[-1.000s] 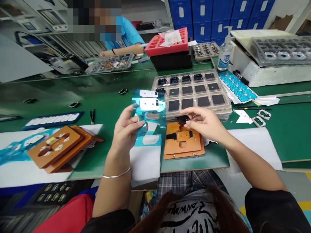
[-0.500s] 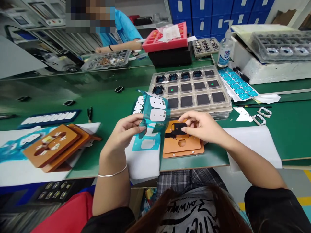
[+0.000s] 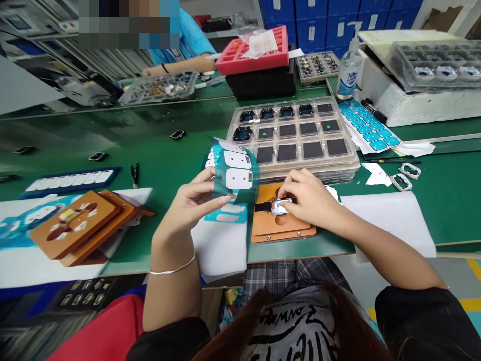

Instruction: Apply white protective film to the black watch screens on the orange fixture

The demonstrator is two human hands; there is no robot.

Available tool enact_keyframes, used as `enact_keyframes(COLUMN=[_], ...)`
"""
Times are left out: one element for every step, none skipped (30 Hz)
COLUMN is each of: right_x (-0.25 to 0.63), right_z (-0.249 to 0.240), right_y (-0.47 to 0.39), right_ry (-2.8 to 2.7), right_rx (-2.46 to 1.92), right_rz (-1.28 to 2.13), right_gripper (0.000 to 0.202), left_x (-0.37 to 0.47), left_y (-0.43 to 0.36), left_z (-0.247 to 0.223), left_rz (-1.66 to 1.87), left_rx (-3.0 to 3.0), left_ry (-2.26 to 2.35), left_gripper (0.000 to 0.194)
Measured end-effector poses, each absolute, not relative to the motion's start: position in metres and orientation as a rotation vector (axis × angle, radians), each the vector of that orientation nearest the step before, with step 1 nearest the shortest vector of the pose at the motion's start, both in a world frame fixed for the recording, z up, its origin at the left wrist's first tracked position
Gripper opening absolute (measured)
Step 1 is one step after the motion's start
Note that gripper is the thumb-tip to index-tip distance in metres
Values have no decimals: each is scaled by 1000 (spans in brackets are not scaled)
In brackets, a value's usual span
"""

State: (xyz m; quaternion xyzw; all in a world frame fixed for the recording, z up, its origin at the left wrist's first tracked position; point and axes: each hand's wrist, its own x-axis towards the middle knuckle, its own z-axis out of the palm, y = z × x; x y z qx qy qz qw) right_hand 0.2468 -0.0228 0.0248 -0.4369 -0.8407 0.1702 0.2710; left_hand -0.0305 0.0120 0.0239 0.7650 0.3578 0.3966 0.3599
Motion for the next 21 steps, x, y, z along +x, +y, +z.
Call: enact_keyframes(right_x=[247, 246, 246, 246, 246, 245, 246, 246, 247, 248, 250, 252, 253, 253, 252, 249, 244, 237, 229, 220, 211], right_z=[23, 22, 20, 19, 19, 18, 18, 19, 21, 24, 28, 34, 40, 48, 55, 62, 69, 74, 78, 80, 82], right_y=[-23, -22, -22, -22, -22, -22, -23, -24, -24, -25, -25, -24, -20, -15, -6, 6, 21, 37, 56, 74, 91], right_ry=[-2265, -2268, -2274, -2280, -2284, -2283, -2276, -2260, -2234, -2198, -2155, -2111, -2073, -2051, -2053, -2087, -2153, -2250, -2376, -2509, -2628], right_rx=[-1182, -1184, -1180, -1174, -1165, -1153, -1135, -1110, -1079, -1040, -999, -967, -947, -941, -946, -960, -977, -987, -987, -988, -1001], right_rz=[432, 413, 402, 395, 390, 382, 371, 358, 348, 339, 331, 320, 301, 272, 233, 186, 138, 92, 49, 26, 26], right_gripper=[5, 5, 5, 5, 5, 4, 4, 3, 5, 7, 8, 10, 10, 10, 10, 11, 13, 17, 24, 30, 31], left_x=[-30, -29, -29, -28, -27, -27, -27, -28, -29, -31, -33, -34, -36, -37, -37, -36, -35, -34, -33, -31, -30], left_y=[11, 10, 10, 9, 8, 7, 6, 5, 5, 4, 5, 6, 8, 11, 16, 21, 26, 32, 37, 42, 45], left_z=[23, 22, 22, 21, 21, 21, 21, 21, 21, 20, 19, 17, 13, 9, 5, 1, -3, -6, -9, -10, -11], left_rz=[1025, 1032, 1043, 1056, 1074, 1093, 1108, 1117, 1116, 1104, 1090, 1087, 1113, 1176, 1267, 1373, 1466, 1525, 1544, 1534, 1510], left_rx=[1944, 1898, 1844, 1791, 1749, 1727, 1725, 1738, 1766, 1801, 1837, 1869, 1895, 1914, 1928, 1937, 1946, 1961, 1980, 1998, 2017], left_ry=[923, 920, 911, 898, 882, 862, 840, 820, 808, 809, 821, 841, 866, 891, 913, 933, 951, 970, 992, 1016, 1046], left_gripper=[26, 26, 27, 33, 42, 54, 67, 77, 81, 78, 70, 62, 55, 52, 53, 56, 57, 57, 55, 54, 52])
